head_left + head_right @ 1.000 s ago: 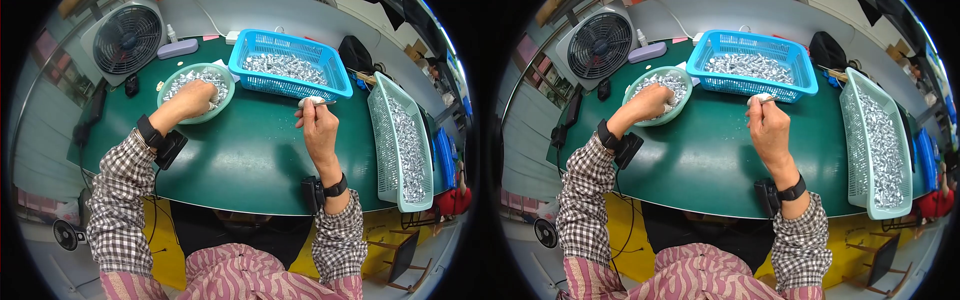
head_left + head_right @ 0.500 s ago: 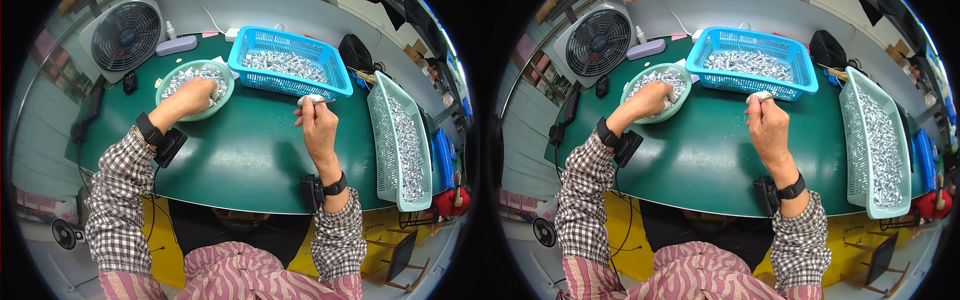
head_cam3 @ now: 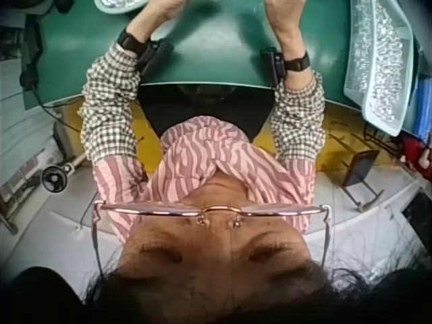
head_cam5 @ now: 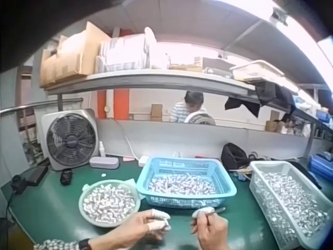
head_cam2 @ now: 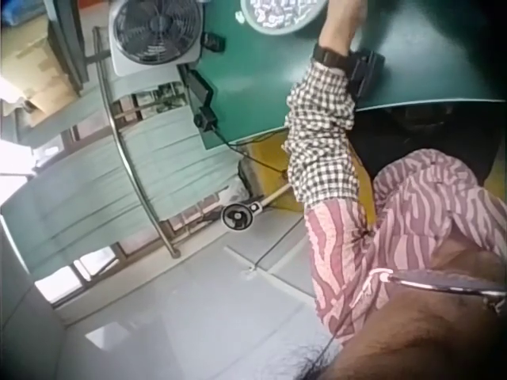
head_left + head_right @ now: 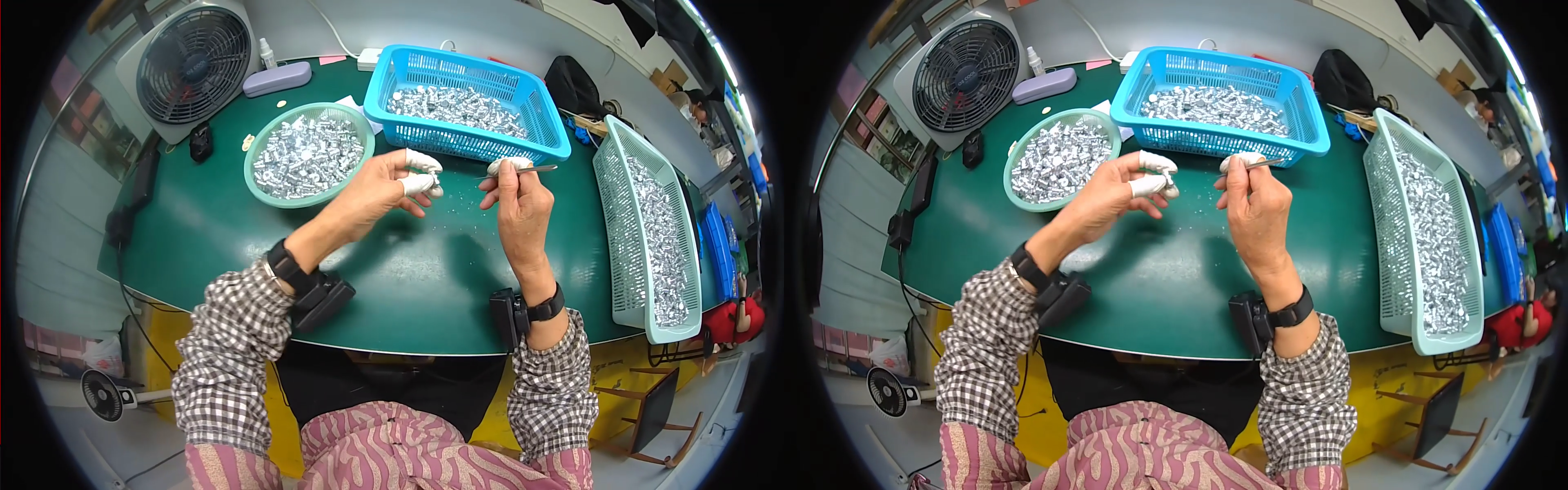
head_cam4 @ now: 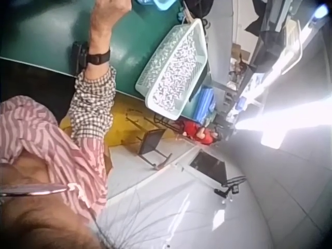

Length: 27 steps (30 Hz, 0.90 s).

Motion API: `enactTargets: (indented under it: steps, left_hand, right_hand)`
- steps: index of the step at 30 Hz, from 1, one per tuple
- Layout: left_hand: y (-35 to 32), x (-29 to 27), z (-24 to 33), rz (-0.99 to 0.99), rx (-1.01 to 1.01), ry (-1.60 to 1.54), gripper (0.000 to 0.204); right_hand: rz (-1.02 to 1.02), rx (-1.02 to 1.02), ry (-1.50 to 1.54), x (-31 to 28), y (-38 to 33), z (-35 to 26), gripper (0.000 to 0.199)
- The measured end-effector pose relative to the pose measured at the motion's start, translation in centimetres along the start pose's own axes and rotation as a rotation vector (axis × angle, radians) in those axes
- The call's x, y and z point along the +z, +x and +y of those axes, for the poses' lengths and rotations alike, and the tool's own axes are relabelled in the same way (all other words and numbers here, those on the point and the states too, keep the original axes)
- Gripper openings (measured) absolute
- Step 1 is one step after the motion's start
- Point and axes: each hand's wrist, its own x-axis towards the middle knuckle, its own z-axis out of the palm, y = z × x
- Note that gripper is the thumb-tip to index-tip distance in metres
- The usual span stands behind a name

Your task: The person picks up a metal part from a green bowl, scrapes its surface with a metal tool, and places it into a blue basket, repeating this process for several parts.

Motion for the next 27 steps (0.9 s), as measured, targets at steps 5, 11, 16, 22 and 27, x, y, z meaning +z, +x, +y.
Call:
enactTargets:
  steps: [5,11,16,22,27]
  left_hand:
    - [1.1,0.3,-2.9,-0.031,0.017,-0.308,0.030]
    - [1.2,0.0,-4.4,-0.001,0.007,-0.272,0.030]
    - [1.1,-0.1,-4.8,-0.028,-0.025,-0.278,0.030]
    - [0.9,-0.1,-4.5,-0.042,-0.045,-0.305,0.030]
    - [0.7,-0.1,-4.7,-0.074,-0.023,-0.306,0.031]
  right_hand:
    - [-0.057,0.019,0.040,0.1,-0.5,-0.1,0.020]
    - [-0.157,-0.028,0.044,0.2,-0.9,-0.3,0.019]
    - [-0.214,-0.020,0.003,0.5,-1.0,-0.3,0.020]
    - [-0.234,-0.013,-0.020,0.5,-1.2,0.2,0.020]
    - [-0.215,-0.005,0.051,0.9,-1.2,-0.3,0.019]
